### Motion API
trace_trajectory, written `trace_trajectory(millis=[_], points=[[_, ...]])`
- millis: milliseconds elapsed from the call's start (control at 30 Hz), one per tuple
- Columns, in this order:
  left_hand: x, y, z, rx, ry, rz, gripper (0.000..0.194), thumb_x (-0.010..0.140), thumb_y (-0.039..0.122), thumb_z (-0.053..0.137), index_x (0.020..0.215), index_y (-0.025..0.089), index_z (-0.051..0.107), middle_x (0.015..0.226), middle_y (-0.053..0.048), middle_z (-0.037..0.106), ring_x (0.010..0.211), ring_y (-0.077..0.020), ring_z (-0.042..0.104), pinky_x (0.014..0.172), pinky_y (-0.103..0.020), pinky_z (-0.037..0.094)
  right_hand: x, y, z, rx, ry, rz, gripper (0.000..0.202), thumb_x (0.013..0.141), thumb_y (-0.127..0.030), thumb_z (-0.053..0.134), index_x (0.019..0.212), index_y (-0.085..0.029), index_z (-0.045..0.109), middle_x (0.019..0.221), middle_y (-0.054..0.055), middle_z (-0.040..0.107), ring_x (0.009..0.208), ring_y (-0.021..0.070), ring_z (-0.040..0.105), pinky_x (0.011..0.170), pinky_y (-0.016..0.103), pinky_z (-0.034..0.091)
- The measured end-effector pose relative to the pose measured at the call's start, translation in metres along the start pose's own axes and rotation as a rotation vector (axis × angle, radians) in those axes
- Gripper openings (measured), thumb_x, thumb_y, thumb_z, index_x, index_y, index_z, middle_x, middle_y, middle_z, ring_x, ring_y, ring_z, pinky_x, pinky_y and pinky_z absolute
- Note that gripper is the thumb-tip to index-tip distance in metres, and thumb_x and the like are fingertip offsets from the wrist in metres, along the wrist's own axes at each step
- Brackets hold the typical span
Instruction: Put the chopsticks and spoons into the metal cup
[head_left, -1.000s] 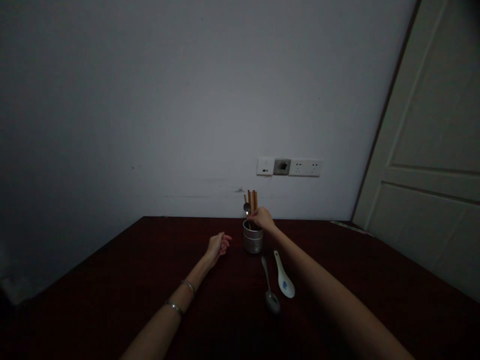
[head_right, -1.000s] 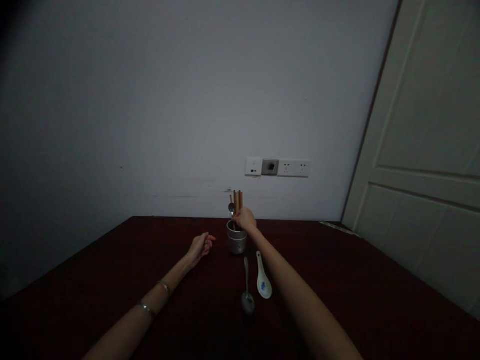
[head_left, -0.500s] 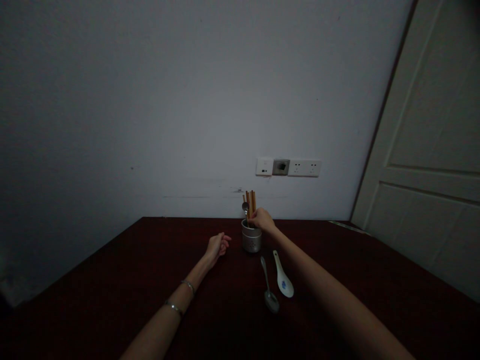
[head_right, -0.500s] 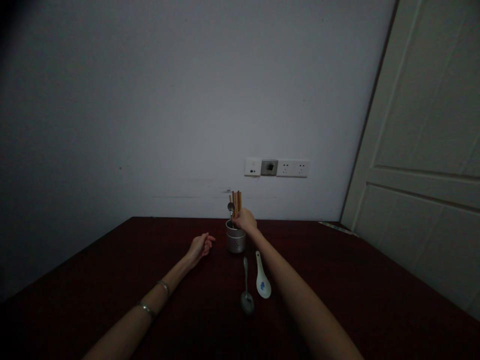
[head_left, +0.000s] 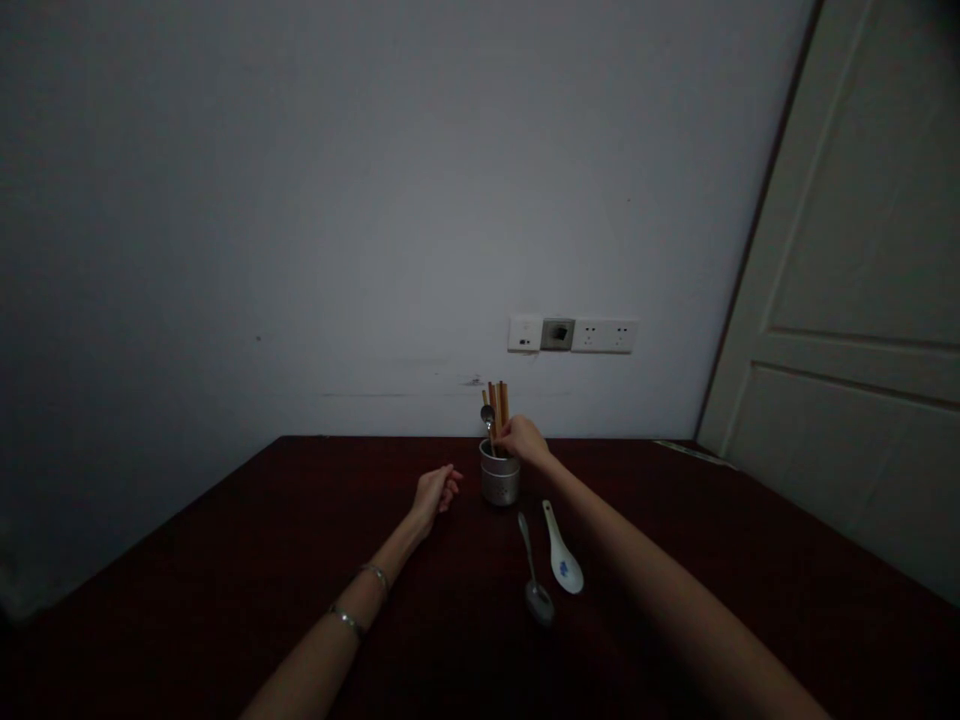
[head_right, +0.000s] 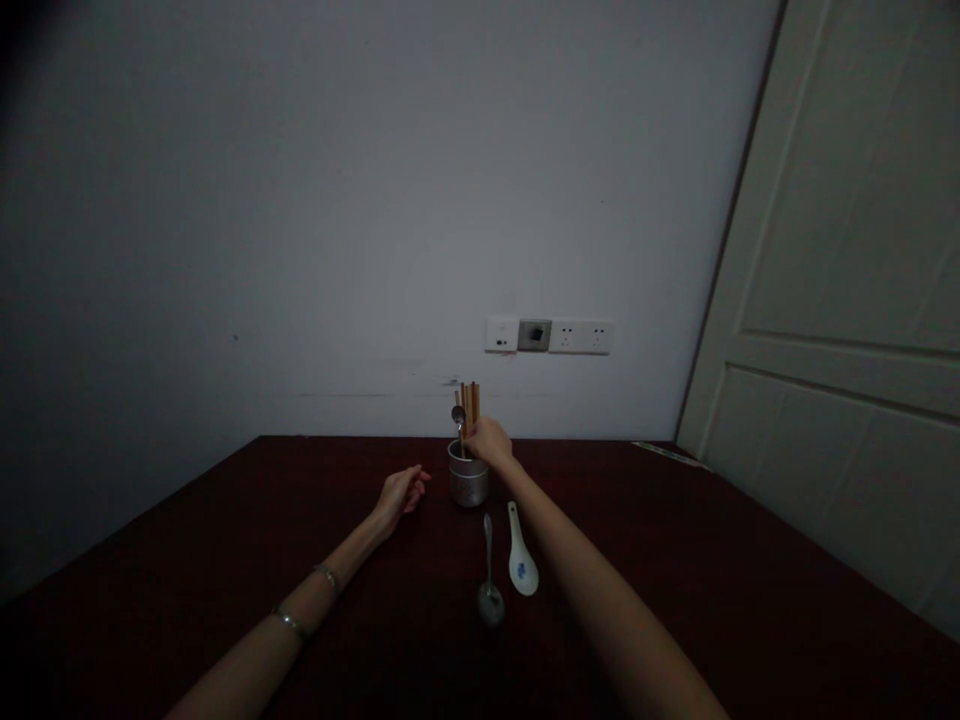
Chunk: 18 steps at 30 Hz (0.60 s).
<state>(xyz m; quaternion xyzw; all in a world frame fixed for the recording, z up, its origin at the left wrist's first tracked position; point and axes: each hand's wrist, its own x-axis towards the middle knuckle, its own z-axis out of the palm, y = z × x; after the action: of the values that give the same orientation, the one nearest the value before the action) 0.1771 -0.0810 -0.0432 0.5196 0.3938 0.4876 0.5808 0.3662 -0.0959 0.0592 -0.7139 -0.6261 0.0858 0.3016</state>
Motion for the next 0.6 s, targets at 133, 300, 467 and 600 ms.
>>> trace_trajectory(millis=[133, 300, 467, 600], points=[[0.0001, -0.0001, -0.0003, 0.001, 0.004, 0.004, 0.033, 0.069, 0.044, 0.053, 0.069, 0.011, 0.057, 0.049, 0.003, 0.048, 0.031, -0.0034, 0.031, 0.033, -0.018, 0.016, -0.0022, 0.0007, -0.0029, -0.014, 0.01, -0.018, 0.013, 0.059, -0.027, 0.069, 0.066, -0.016, 0.068, 0.07, 0.007, 0.067, 0.065, 0.0156, 0.062, 0.048, 0.019, 0.036], [0.0017, -0.0015, -0.0013, -0.001, 0.006, -0.004, 0.033, 0.069, 0.044, 0.054, 0.068, 0.011, 0.058, 0.048, 0.003, 0.048, 0.031, -0.0035, 0.031, 0.033, -0.018, 0.015, -0.005, 0.0009, -0.0062, -0.04, 0.025, -0.02, 0.011, 0.062, -0.024, 0.066, 0.07, -0.017, 0.069, 0.076, 0.008, 0.068, 0.069, 0.0169, 0.063, 0.05, 0.02, 0.037], [0.0009, -0.0015, -0.0009, 0.004, -0.002, -0.006, 0.033, 0.07, 0.044, 0.054, 0.068, 0.011, 0.058, 0.047, 0.003, 0.049, 0.03, -0.0034, 0.031, 0.033, -0.018, 0.015, -0.0072, 0.0014, -0.0075, -0.055, 0.012, -0.008, 0.012, 0.061, -0.024, 0.066, 0.071, -0.017, 0.07, 0.076, 0.008, 0.069, 0.071, 0.0185, 0.063, 0.051, 0.021, 0.037], [0.0002, -0.0012, -0.0007, 0.006, -0.007, 0.004, 0.032, 0.07, 0.042, 0.053, 0.068, 0.011, 0.058, 0.047, 0.003, 0.049, 0.03, -0.0035, 0.031, 0.032, -0.018, 0.016, -0.0061, 0.0015, -0.0092, -0.052, 0.031, -0.018, 0.012, 0.062, -0.023, 0.064, 0.072, -0.018, 0.07, 0.077, 0.008, 0.069, 0.07, 0.0175, 0.063, 0.05, 0.021, 0.036]])
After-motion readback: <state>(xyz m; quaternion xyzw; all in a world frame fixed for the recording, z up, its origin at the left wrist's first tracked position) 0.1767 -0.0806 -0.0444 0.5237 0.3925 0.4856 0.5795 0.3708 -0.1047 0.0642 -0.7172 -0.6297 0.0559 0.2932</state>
